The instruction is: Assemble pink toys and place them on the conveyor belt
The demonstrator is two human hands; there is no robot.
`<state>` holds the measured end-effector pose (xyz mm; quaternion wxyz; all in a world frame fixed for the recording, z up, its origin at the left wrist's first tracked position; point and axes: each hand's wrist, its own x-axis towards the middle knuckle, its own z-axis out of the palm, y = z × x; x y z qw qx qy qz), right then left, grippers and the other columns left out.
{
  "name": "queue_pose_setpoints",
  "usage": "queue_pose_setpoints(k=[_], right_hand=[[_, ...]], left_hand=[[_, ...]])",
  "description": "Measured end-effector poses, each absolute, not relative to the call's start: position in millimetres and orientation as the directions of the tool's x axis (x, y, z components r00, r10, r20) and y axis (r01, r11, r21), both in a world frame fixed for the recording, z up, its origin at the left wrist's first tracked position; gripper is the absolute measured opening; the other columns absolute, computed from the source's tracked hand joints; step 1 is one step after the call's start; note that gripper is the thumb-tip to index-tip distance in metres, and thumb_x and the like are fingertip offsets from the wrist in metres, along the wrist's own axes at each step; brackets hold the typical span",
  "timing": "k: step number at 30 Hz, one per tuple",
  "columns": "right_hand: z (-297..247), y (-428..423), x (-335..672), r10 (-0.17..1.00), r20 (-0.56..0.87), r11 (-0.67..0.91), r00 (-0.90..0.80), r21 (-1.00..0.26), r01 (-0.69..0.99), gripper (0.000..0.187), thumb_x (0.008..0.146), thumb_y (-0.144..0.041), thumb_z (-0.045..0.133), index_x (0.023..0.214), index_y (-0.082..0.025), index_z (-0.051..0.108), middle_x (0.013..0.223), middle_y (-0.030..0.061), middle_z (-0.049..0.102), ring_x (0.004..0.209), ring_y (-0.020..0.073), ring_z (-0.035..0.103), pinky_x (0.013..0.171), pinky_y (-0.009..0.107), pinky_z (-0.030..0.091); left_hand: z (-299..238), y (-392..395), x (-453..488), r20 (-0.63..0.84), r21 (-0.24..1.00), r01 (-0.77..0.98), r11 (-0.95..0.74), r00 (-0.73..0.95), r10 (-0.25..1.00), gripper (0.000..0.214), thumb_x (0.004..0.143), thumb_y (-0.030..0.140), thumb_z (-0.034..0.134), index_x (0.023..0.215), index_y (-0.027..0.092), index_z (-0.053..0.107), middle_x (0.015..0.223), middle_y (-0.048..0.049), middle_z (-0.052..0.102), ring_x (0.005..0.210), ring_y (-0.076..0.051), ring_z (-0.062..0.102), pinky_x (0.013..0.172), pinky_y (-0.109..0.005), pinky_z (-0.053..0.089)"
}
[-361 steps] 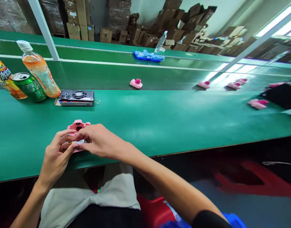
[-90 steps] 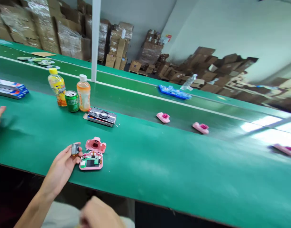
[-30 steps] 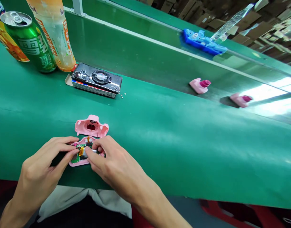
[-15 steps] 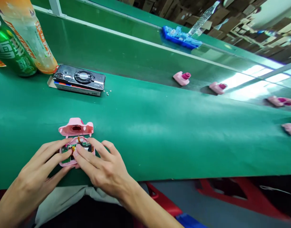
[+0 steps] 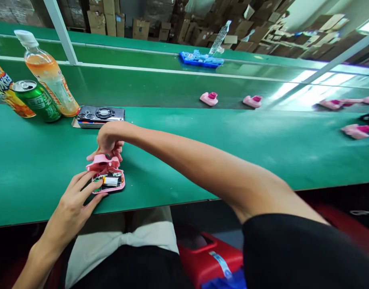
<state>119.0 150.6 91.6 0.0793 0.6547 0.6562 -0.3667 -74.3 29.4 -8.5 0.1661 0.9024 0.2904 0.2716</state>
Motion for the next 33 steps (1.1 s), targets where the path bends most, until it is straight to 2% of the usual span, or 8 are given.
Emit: queue_pose_setpoints(k=[3,6,9,13,17,22,26,33], right_hand=[[100,139,119,0.831,-0.548,-0.185,-0.094,-0.432,0.883,0.045,0.067,-0.056,0.089,0.060,-0.016,0.067,0.046,-0.0039,0.054,0.047,0.0122,0.056,0.057,0.029,0.049],[116,117,138,0.753,-0.455,0.194,-0.475,-0.537,0.821,0.039,0.077,-0.051,0.084,0.061,-0.018,0.070,0.051,-0.0026,0.062,0.048,0.0106,0.057,0.052,0.024,0.049],[135,94,151,0.670,-0.305,0.399,-0.677,-0.621,0.675,0.021,0.097,-0.037,0.065,0.090,-0.021,0.077,0.083,-0.0009,0.076,0.066,0.0113,0.066,0.056,0.022,0.051],[155,73,146,0.706,0.000,0.591,-0.708,-0.551,0.590,0.017,0.095,-0.019,0.066,0.108,-0.025,0.075,0.105,-0.0032,0.076,0.092,0.0123,0.069,0.077,0.023,0.054],[167,73,137,0.670,0.005,0.646,-0.742,-0.496,0.580,0.018,0.094,-0.024,0.067,0.110,-0.026,0.076,0.103,-0.0059,0.076,0.092,0.0121,0.070,0.079,0.024,0.054],[153,51,128,0.862,0.296,0.497,-0.411,-0.337,0.800,0.031,0.101,-0.041,0.060,0.093,-0.017,0.078,0.088,0.0004,0.075,0.082,0.0148,0.068,0.079,0.029,0.053],[113,15,117,0.837,0.488,0.414,-0.249,-0.267,0.870,0.047,0.099,-0.056,0.058,0.087,-0.016,0.078,0.086,0.0068,0.076,0.084,0.0204,0.068,0.081,0.035,0.052],[76,11,97,0.886,0.463,0.321,0.015,-0.638,0.700,0.027,0.092,-0.042,0.074,0.106,-0.019,0.075,0.099,0.0046,0.076,0.088,0.0178,0.069,0.079,0.030,0.055]], left_hand=[[-7,28,-79,0.356,0.575,0.407,-0.709,0.656,0.665,0.020,0.101,0.030,0.058,0.119,0.025,0.061,0.133,-0.0104,0.057,0.126,-0.028,0.057,0.102,-0.048,0.055],[-9,28,-84,0.378,0.777,0.275,-0.567,0.516,0.768,0.030,0.098,0.041,0.063,0.123,0.026,0.055,0.131,-0.0095,0.055,0.125,-0.026,0.059,0.104,-0.044,0.053],[-12,30,-83,0.370,0.914,0.050,-0.402,0.306,0.877,0.043,0.101,0.052,0.052,0.134,0.025,0.046,0.135,-0.0105,0.053,0.128,-0.023,0.057,0.109,-0.040,0.049],[-1,35,-70,0.206,0.976,-0.123,-0.179,0.264,0.942,0.057,0.103,0.057,0.042,0.151,0.027,0.033,0.156,-0.0124,0.040,0.146,-0.025,0.042,0.122,-0.044,0.035],[16,41,-55,0.181,0.966,-0.228,-0.118,0.278,0.943,0.055,0.103,0.058,0.044,0.145,0.023,0.045,0.152,-0.0119,0.049,0.144,-0.027,0.045,0.124,-0.047,0.031],[22,45,-42,0.163,0.895,-0.440,-0.075,0.167,0.972,0.045,0.102,0.059,0.046,0.130,0.023,0.051,0.132,-0.0103,0.065,0.113,-0.023,0.069,0.102,-0.041,0.055],[25,42,-35,0.123,0.852,-0.521,-0.056,0.094,0.988,0.045,0.102,0.058,0.048,0.136,0.028,0.042,0.137,-0.0089,0.063,0.114,-0.022,0.070,0.098,-0.038,0.056],[27,40,-22,0.123,0.852,-0.521,-0.056,0.095,0.988,0.046,0.101,0.058,0.048,0.130,0.022,0.048,0.133,-0.0119,0.065,0.121,-0.025,0.067,0.104,-0.041,0.054]])
